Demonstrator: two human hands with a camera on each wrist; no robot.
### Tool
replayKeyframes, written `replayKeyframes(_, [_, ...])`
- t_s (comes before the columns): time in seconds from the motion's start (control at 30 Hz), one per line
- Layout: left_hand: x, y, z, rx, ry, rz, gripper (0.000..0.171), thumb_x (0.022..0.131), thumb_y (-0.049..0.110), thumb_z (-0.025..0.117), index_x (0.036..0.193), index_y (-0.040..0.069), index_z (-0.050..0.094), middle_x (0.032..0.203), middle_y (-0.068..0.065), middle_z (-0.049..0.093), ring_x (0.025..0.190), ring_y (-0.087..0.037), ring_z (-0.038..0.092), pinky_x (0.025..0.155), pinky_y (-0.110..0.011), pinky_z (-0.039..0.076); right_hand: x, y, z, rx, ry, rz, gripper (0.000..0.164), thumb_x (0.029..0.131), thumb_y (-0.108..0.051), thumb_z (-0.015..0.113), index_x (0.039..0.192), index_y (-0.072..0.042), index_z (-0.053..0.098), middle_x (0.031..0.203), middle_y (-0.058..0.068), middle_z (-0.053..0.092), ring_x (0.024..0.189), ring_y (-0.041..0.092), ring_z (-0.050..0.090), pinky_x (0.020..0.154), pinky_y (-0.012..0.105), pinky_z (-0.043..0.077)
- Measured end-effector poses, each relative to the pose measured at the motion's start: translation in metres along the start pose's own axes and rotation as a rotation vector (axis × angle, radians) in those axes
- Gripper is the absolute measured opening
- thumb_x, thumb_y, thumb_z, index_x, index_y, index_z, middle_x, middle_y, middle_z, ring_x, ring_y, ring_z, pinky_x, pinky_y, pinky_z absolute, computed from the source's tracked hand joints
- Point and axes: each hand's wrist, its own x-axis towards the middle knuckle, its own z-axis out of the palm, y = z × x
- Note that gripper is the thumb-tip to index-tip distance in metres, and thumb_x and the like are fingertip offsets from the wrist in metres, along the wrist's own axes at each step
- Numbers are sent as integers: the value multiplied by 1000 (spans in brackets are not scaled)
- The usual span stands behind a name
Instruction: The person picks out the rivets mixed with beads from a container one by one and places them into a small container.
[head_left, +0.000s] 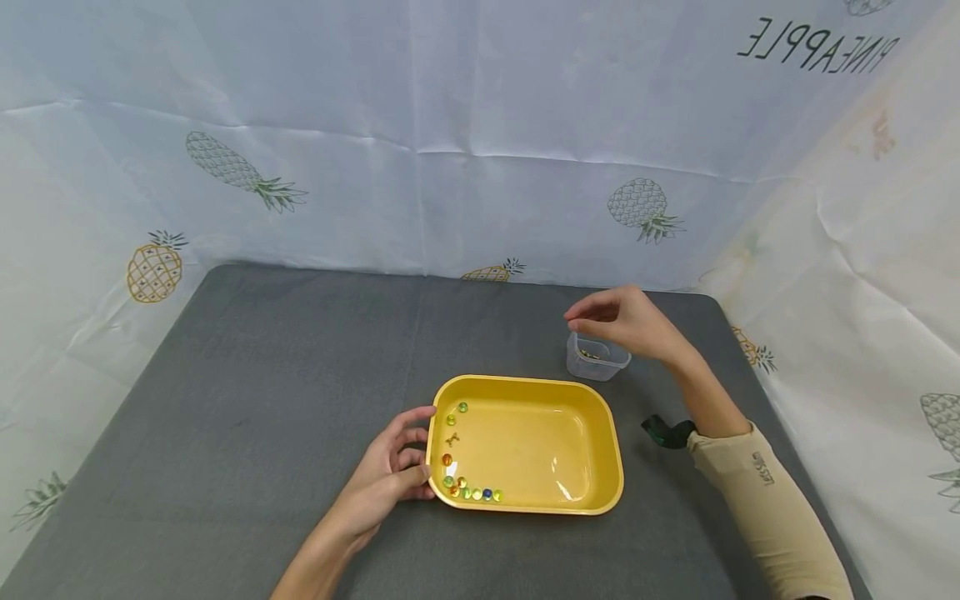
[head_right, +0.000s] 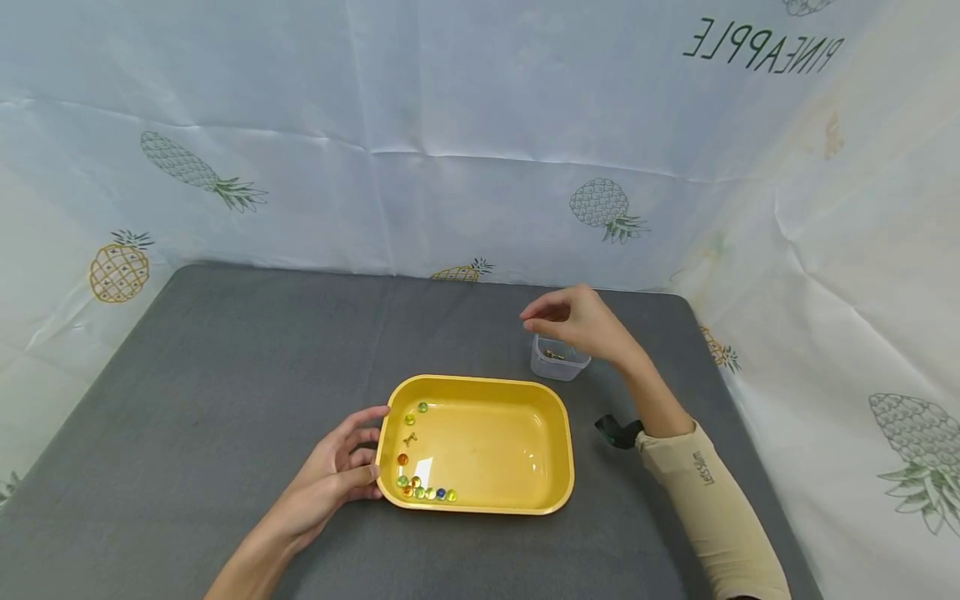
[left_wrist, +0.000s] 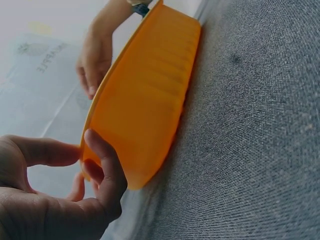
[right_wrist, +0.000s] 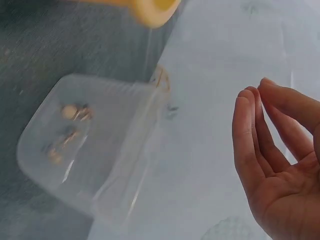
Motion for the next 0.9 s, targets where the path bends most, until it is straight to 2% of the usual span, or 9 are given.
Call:
replayKeyframes(0.23, [0, 0, 0, 6, 3, 3, 78, 94, -8, 63, 164, 13, 36, 137, -19, 50, 91, -18, 63, 73, -30, 63, 7, -27, 11, 31, -68, -47, 17, 100, -13, 78, 115, -10, 83, 112, 10, 82, 95, 10, 78, 88, 22, 63])
replayKeyframes(0.5, [0, -1, 0, 4, -1, 9, 78, 94, -8, 63, 165, 13, 36, 135, -18, 50, 90, -17, 63, 73, -30, 63, 17, -50, 30, 35, -175, -124, 16, 97, -10, 80, 113, -10, 83, 108, 6, 83, 93, 15, 78, 87, 27, 66])
replayKeyframes(0.9, [1, -1, 1, 0, 11, -13, 76, 94, -8, 63, 162, 16, 40, 137, -21, 50, 89, -19, 63, 74, -31, 63, 30, -71, 65, 43, -345, -216, 15, 97, -9, 80, 112, -7, 83, 103, 4, 83, 90, 18, 78, 85, 27, 66])
